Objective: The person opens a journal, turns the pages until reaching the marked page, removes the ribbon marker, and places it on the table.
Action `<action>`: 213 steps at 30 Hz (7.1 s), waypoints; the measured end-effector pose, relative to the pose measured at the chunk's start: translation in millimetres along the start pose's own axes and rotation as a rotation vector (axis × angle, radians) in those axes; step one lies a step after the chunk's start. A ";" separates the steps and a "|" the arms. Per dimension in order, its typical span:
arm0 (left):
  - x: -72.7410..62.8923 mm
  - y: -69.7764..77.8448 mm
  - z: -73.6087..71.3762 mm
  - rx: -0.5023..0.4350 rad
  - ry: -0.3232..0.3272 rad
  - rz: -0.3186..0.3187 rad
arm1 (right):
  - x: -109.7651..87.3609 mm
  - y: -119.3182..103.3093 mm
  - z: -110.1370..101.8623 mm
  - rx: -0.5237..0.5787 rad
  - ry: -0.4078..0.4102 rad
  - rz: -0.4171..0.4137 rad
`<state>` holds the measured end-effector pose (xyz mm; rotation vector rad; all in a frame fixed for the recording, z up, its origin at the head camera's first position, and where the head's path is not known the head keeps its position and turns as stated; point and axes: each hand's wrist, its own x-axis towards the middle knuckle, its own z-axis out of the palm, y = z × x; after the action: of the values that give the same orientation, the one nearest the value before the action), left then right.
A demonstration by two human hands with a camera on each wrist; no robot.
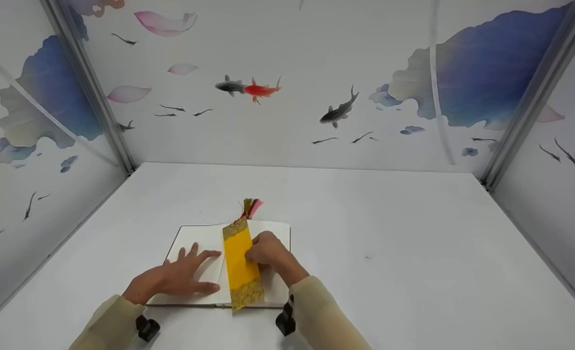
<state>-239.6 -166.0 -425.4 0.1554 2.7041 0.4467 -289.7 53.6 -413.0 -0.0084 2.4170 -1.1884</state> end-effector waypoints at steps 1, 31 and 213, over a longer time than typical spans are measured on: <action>0.1 -0.5 0.3 0.001 -0.002 0.000 | 0.4 -0.6 -2.4 0.020 -0.012 -0.006; 0.0 -1.0 -6.2 0.039 -0.047 0.074 | 16.8 38.9 -150.4 0.313 0.282 -0.055; -9.1 -18.4 -10.8 -0.002 -0.063 0.107 | -36.6 47.0 -16.2 0.474 0.167 -0.269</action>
<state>-236.4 -188.0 -418.8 0.3098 2.6419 0.4671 -254.4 102.6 -425.7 -0.0949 2.2575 -1.9305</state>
